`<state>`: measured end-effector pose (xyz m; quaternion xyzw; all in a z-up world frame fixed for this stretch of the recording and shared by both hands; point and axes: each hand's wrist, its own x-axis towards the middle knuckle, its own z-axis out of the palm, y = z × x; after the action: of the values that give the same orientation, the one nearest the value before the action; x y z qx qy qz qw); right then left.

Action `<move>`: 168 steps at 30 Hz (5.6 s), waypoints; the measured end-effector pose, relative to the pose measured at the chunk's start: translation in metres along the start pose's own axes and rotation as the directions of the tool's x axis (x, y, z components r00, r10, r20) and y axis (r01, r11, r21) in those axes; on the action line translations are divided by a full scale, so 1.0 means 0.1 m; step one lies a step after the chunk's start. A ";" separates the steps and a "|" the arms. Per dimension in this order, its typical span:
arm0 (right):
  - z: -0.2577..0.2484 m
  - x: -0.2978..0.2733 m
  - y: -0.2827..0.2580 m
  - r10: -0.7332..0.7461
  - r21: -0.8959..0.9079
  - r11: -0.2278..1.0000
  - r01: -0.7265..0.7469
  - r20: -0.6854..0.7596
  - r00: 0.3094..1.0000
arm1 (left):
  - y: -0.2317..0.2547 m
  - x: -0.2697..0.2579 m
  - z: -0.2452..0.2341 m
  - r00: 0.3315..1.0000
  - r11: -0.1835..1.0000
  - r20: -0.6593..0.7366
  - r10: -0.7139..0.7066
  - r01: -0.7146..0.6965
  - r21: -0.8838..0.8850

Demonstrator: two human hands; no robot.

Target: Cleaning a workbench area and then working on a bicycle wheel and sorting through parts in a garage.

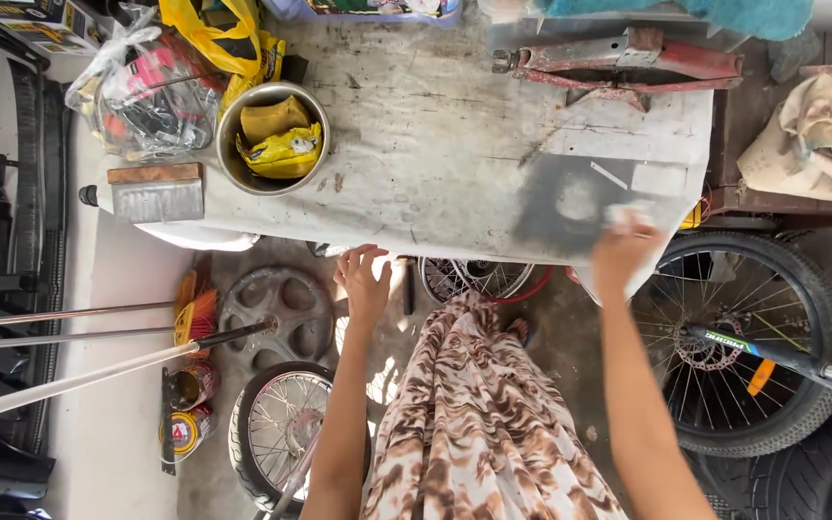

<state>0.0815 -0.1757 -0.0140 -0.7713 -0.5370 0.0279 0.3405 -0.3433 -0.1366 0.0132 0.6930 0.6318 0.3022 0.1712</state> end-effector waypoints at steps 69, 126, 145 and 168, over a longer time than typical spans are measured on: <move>1.91 1.36 -0.01 0.419 0.351 0.863 -0.364 -0.092 0.903 | -0.96 0.42 -0.41 0.881 0.897 -0.178 -0.439 0.417 -0.148; 3.35 0.91 -2.77 -0.313 0.273 0.927 0.258 0.183 0.932 | -2.86 1.63 -1.87 0.621 -0.025 0.439 -0.649 0.560 -0.828; 2.97 0.32 -2.61 0.312 0.286 0.906 -0.311 0.043 0.949 | -2.80 1.54 -1.89 0.597 -0.006 0.469 -0.651 0.613 -0.790; 3.32 -0.90 -3.98 -0.256 0.496 0.861 -0.115 0.617 0.744 | -2.82 1.44 -2.03 0.652 -0.035 0.426 -0.627 0.523 -0.852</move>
<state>-0.4142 -0.0111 -0.0770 -0.5718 -0.6255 0.4258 0.3170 -0.6873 0.0150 0.0216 0.1042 0.5554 0.5407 0.6232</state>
